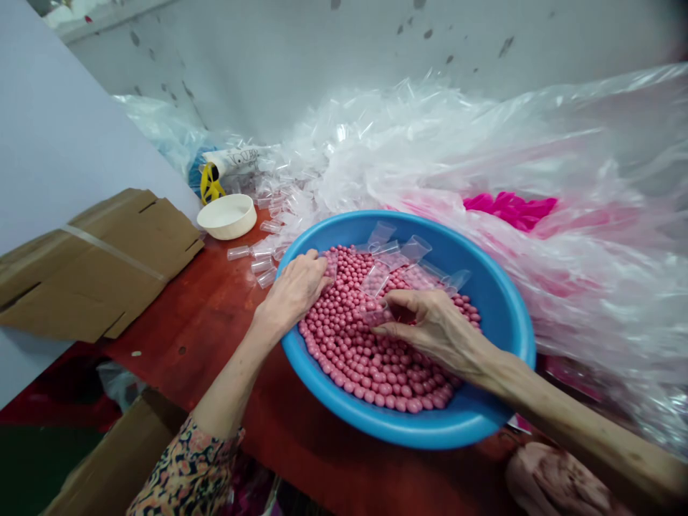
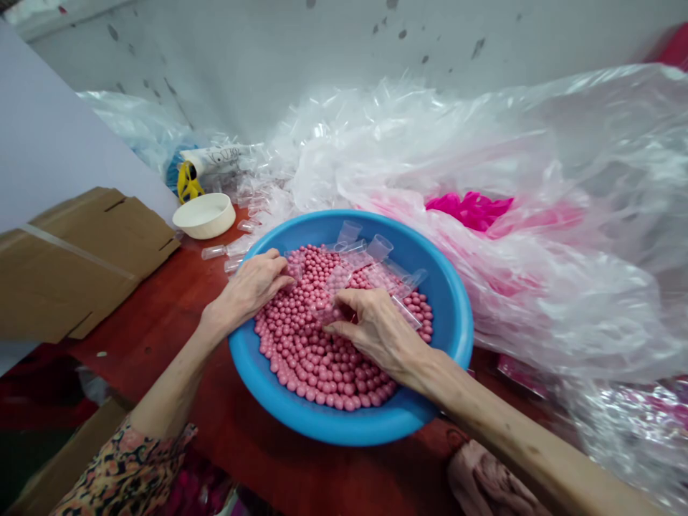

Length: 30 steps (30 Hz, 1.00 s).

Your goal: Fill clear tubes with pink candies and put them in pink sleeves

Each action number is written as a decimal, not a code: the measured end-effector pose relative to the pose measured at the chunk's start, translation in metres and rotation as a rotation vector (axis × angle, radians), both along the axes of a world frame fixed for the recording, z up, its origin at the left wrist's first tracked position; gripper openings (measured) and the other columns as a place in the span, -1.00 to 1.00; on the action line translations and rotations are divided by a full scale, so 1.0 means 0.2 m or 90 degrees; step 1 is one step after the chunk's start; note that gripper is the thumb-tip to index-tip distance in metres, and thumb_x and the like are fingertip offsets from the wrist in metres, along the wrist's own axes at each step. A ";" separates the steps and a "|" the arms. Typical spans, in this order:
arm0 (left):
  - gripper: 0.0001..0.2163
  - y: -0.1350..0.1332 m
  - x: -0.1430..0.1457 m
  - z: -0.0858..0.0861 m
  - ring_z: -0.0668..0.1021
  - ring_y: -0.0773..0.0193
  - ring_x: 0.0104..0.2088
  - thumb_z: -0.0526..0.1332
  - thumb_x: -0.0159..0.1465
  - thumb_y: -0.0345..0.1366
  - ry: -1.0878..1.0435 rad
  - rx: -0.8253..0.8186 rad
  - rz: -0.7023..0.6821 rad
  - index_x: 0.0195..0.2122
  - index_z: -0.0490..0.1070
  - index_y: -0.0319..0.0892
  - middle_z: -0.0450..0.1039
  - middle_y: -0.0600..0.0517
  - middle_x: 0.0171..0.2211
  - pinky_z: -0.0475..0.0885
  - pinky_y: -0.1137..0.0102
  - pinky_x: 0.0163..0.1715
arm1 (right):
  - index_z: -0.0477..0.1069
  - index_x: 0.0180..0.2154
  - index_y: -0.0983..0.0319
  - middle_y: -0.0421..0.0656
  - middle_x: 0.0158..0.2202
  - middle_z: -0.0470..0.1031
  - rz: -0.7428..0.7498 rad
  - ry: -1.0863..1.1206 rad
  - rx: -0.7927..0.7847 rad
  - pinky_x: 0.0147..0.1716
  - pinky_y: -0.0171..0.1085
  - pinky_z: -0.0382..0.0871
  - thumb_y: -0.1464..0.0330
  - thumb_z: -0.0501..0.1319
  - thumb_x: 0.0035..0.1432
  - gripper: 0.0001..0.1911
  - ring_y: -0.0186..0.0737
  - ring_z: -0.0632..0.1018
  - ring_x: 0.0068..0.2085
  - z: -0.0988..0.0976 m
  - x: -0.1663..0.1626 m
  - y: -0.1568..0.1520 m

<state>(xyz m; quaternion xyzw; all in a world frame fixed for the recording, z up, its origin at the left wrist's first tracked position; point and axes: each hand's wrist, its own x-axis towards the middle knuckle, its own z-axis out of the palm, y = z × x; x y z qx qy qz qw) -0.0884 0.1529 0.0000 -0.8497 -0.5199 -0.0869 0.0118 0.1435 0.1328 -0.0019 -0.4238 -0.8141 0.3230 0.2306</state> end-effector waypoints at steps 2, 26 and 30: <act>-0.90 0.00 0.00 0.00 0.38 0.19 -0.21 0.03 0.34 -0.30 -0.004 0.005 0.000 -0.27 0.26 -0.19 0.30 -0.04 -0.24 0.32 0.28 -0.14 | 0.13 -0.61 0.23 -0.34 -0.62 0.07 -0.005 -0.003 -0.004 -0.54 -0.36 -0.02 0.32 0.25 0.01 -0.67 -0.42 0.14 -0.54 -0.01 0.00 0.00; -0.90 0.02 -0.01 -0.05 0.42 0.18 -0.18 0.06 0.33 -0.31 -0.021 0.028 0.021 -0.26 0.29 -0.21 0.33 -0.05 -0.21 0.33 0.28 -0.10 | 0.23 -0.59 0.23 -0.32 -0.60 0.11 0.003 0.064 -0.082 -0.56 -0.36 0.03 0.22 0.24 0.01 -0.71 -0.41 0.17 -0.53 0.19 0.00 -0.08; -0.90 0.01 -0.01 -0.06 0.42 0.18 -0.18 0.04 0.33 -0.32 -0.026 0.038 0.027 -0.25 0.30 -0.21 0.34 -0.06 -0.20 0.33 0.27 -0.10 | 0.22 -0.62 0.23 -0.31 -0.63 0.12 -0.022 0.022 -0.076 -0.58 -0.35 0.01 0.27 0.25 -0.04 -0.72 -0.41 0.17 -0.55 0.17 0.01 -0.07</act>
